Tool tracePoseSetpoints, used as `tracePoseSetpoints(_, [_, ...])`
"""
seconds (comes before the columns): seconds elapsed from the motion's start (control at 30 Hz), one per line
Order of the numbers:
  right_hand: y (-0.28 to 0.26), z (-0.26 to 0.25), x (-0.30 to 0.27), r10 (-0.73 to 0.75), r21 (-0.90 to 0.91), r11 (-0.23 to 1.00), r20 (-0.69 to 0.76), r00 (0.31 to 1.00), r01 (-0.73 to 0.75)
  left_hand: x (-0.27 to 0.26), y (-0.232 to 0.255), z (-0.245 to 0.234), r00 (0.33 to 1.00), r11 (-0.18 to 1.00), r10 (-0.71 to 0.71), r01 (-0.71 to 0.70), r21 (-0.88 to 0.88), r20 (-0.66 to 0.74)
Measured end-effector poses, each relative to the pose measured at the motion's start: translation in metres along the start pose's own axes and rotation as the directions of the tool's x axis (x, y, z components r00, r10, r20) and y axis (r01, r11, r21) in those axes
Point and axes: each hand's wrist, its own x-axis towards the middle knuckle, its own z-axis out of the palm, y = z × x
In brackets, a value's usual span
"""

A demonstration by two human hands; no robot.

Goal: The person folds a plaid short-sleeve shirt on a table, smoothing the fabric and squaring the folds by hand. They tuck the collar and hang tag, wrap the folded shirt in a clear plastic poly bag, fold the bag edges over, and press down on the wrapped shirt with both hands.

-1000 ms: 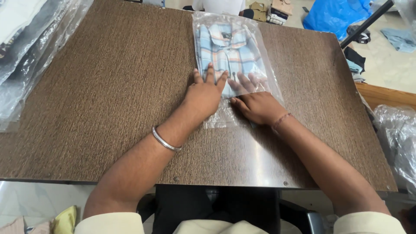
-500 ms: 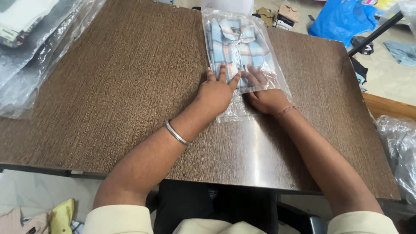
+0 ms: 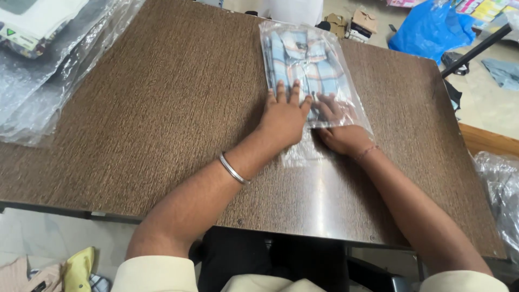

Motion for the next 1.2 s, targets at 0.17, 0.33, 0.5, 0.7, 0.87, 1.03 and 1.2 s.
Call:
tracePoseSetpoints(0.17, [-0.012,-0.01,-0.024,0.05,-0.033,0.998,0.054,0.997,-0.048,-0.017,0.024,-0.018,0.995,0.998,0.054,-0.051,-0.032,0.084])
tracePoseSetpoints(0.33, [-0.025,-0.023,-0.01,0.226,0.065,0.971,0.073,0.971,-0.231,-0.011,0.024,0.001,0.997,0.999,0.054,-0.054,-0.004,-0.051])
tracePoseSetpoints(0.5, [0.022,0.021,0.022,0.004,-0.092,0.995,-0.267,0.964,-0.029,-0.008,0.02,0.01,0.965,0.996,0.019,0.003,0.084,-0.26])
tracePoseSetpoints(0.7, [0.047,0.049,0.054,0.105,0.049,0.994,-0.325,0.94,-0.094,-0.006,0.018,0.015,0.915,0.994,0.02,0.027,0.109,-0.404])
tracePoseSetpoints(0.87, [0.034,0.014,0.062,0.236,0.192,0.961,-0.2,0.951,-0.198,-0.009,0.02,-0.001,0.909,1.0,0.019,-0.013,0.016,-0.417])
tracePoseSetpoints(1.03, [0.057,0.012,0.087,0.165,0.042,0.986,-0.126,0.978,-0.161,-0.017,0.02,-0.019,0.818,1.0,0.019,-0.009,0.019,-0.576])
tracePoseSetpoints(1.2, [0.032,-0.001,0.108,0.182,-0.066,0.979,-0.115,0.976,-0.191,-0.018,0.017,-0.025,0.702,0.994,0.048,-0.105,-0.036,-0.711])
